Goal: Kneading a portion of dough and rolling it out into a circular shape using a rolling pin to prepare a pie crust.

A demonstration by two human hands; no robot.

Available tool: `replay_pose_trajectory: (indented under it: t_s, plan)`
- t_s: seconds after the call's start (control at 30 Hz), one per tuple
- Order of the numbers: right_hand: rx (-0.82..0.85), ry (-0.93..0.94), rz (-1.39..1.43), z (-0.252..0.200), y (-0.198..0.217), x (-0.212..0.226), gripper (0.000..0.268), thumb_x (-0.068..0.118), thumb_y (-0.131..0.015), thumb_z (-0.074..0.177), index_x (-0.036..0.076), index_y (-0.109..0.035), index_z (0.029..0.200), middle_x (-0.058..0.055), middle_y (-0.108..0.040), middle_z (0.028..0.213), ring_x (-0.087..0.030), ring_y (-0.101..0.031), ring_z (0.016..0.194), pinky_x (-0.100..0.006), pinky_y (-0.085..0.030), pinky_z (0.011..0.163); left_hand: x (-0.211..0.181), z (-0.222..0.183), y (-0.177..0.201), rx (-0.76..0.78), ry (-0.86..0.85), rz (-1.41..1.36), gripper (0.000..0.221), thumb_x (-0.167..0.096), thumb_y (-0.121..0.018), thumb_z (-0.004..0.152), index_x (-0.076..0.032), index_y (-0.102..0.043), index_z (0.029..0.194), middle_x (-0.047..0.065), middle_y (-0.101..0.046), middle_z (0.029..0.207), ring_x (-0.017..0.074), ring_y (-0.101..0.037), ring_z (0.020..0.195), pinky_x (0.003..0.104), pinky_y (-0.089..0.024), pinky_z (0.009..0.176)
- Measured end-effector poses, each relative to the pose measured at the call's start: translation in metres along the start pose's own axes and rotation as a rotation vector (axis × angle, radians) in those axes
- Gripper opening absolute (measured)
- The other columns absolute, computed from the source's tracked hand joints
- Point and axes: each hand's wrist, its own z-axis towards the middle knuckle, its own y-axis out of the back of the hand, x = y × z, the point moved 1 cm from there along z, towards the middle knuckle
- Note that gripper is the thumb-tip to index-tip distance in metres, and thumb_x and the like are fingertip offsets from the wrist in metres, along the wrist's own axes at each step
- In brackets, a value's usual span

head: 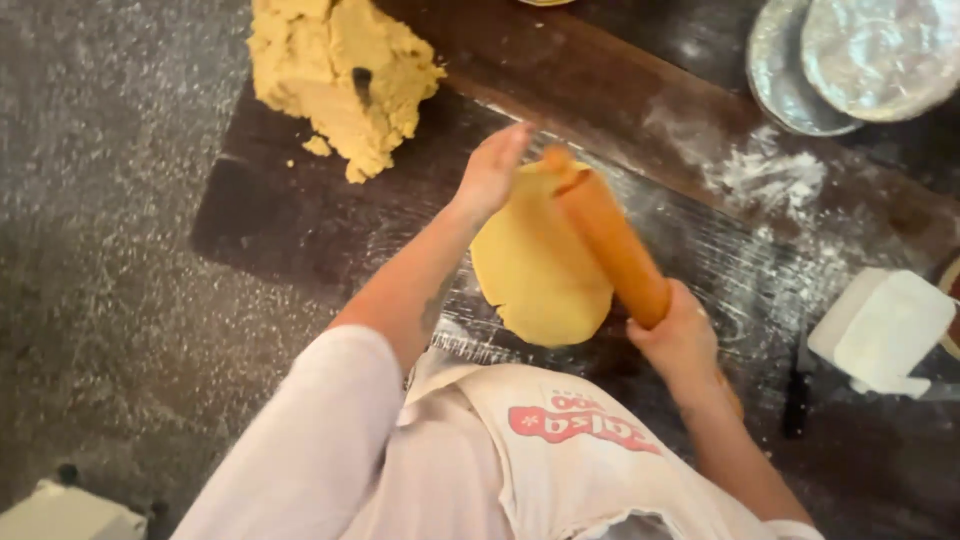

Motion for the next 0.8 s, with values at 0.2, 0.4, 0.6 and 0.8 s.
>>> replay_pose_trajectory:
  t_s: [0.2,0.4,0.6,0.8]
  plan:
    - [-0.088,-0.357,0.237,-0.019,0.002,-0.079,0.076,0.033,-0.088,0.072,0.007,-0.060,0.137,-0.025,-0.071,0.121,-0.047,-0.065,0.117,-0.059,-0.053,0.095,0.045,0.050,-0.047,0.354,-0.011,1.146,0.059,-0.060,-0.082,0.074,-0.019,-0.071,0.115,0.008,-0.067,0.112,0.0346,-0.069,0.110,0.054,-0.061,0.086]
    - [-0.021,-0.456,0.299,-0.026,-0.004,-0.120,0.081,0.031,-0.089,0.075,0.001,-0.057,0.143,-0.032,-0.068,0.125,-0.051,-0.064,0.118,-0.063,-0.053,0.092,0.020,0.010,0.017,0.605,0.119,1.010,0.051,-0.047,-0.070,0.081,-0.013,-0.072,0.119,0.017,-0.073,0.115,0.0405,-0.069,0.113,0.055,-0.058,0.094]
    - [0.060,-0.393,0.247,-0.006,0.005,-0.173,0.075,0.038,-0.089,0.076,0.007,-0.066,0.140,-0.027,-0.072,0.122,-0.047,-0.066,0.117,-0.061,-0.055,0.092,0.007,-0.123,0.142,0.271,0.679,0.578,0.051,-0.038,-0.067,0.088,0.005,-0.073,0.116,0.032,-0.072,0.105,0.0478,-0.068,0.105,0.059,-0.052,0.090]
    - [-0.673,-0.053,0.158,0.096,-0.021,-0.437,0.021,0.010,-0.064,0.114,-0.003,-0.072,0.128,-0.020,-0.073,0.111,-0.037,-0.069,0.094,-0.047,-0.052,0.084,0.082,-0.180,0.212,-0.380,0.822,-0.110,0.034,-0.015,-0.066,0.096,0.001,-0.066,0.125,0.015,-0.073,0.112,0.0301,-0.072,0.094,0.043,-0.060,0.082]
